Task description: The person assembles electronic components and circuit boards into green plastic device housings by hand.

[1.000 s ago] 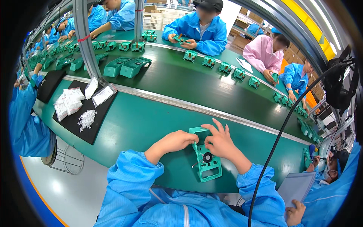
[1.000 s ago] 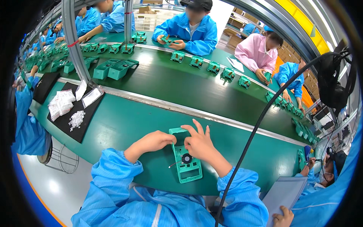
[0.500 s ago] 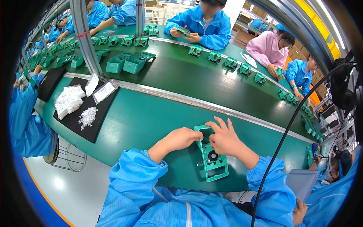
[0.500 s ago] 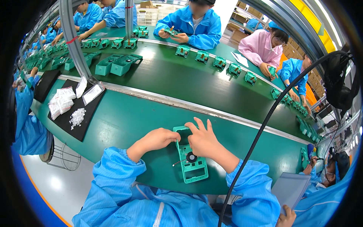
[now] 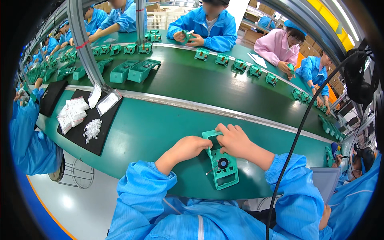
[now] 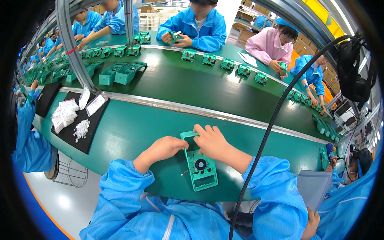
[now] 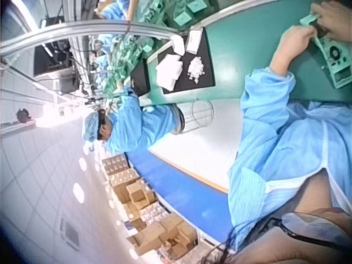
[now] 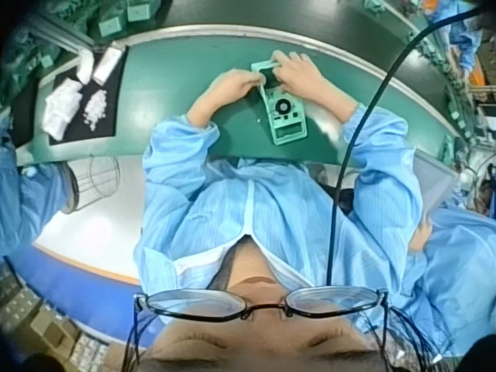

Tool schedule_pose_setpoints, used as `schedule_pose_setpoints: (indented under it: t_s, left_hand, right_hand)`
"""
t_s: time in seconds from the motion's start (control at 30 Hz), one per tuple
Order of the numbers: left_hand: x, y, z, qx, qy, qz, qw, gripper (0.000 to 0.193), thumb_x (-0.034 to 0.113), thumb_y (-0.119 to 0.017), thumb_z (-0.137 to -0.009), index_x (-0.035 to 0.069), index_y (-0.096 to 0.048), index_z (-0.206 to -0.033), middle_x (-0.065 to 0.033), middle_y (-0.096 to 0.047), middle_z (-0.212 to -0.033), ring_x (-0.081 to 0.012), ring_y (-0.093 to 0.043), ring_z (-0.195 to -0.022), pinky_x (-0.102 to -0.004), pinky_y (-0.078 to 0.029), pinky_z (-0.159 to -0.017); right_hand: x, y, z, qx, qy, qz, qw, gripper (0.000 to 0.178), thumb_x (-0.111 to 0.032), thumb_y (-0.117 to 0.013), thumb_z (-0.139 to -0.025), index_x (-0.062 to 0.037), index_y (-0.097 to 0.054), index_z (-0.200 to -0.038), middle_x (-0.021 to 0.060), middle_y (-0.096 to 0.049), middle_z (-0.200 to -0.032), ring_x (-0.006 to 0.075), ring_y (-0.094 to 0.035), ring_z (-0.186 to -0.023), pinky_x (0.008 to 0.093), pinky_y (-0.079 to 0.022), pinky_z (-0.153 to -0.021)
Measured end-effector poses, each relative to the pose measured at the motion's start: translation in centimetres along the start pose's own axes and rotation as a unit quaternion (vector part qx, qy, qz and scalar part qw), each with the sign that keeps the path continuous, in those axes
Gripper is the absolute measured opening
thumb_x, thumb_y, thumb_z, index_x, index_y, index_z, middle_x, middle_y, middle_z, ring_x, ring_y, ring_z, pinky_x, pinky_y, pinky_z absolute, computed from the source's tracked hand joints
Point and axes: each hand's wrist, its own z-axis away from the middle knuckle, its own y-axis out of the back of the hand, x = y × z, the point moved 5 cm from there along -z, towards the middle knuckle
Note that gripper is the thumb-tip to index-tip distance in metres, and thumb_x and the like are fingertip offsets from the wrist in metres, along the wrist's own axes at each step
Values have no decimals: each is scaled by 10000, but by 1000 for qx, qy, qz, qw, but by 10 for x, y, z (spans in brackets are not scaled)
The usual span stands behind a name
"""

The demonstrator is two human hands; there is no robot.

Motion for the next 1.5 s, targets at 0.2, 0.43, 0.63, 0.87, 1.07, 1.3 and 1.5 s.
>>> schedule_pose_setpoints:
  t_s: [0.2,0.43,0.63,0.87,1.07,1.3,1.5]
  left_hand:
    - [4,1,1,-21,0,-3,1000,115,142,-508,-768,148,-587,-852,-89,-593,-774,-275,-568,-719,-369,-446,-610]
    - [4,2,1,-12,-44,1,999,257,44,-507,-736,141,-592,-958,-88,-604,-801,-276,-572,-744,-352,-453,-647]
    - [5,19,1,74,57,107,990,364,-9,-429,-779,169,-530,-1079,-113,-591,-931,-266,-588,-768,-331,-468,-682]
    - [4,15,-1,72,92,121,986,266,-3,-453,-783,99,-569,-999,-103,-589,-801,-196,-541,-610,-275,-428,-580]
    - [-13,14,8,97,152,154,972,201,22,-460,-794,76,-584,-942,-36,-474,-569,-82,-387,-458,-239,-329,-434]
    - [-30,10,18,93,244,338,904,200,140,-393,-879,52,-565,-927,71,-318,-511,-20,-274,-441,-177,-265,-389]
    - [-16,-9,13,45,258,605,752,410,379,-296,-898,42,-506,-1000,53,-241,-491,-48,-174,-407,-193,-177,-372]
  right_hand:
    - [17,11,7,89,9,-70,994,184,-209,-624,-675,-125,-570,-831,27,-481,-968,192,-504,-799,355,-377,-682]
    - [27,-3,-7,27,7,-85,996,404,-159,-587,-670,-148,-517,-1068,64,-533,-1035,246,-540,-854,352,-415,-744]
    - [97,-18,81,95,-295,-236,921,483,-238,-552,-650,-116,-475,-1110,109,-585,-861,286,-565,-797,374,-442,-710]
    - [189,-77,285,440,-674,-234,545,509,-223,-560,-677,60,-436,-1081,179,-566,-910,243,-560,-813,344,-434,-677]
    - [205,-106,353,571,-679,-402,227,421,-141,-613,-641,45,-475,-992,102,-529,-831,168,-490,-645,301,-384,-526]
    - [212,-135,355,745,-564,-355,30,448,-170,-616,-670,-41,-404,-1043,74,-457,-1007,168,-480,-871,266,-371,-577]
    - [162,-118,265,702,-473,-512,145,436,-108,-570,-727,-47,-403,-1125,88,-505,-967,187,-512,-825,285,-395,-645]
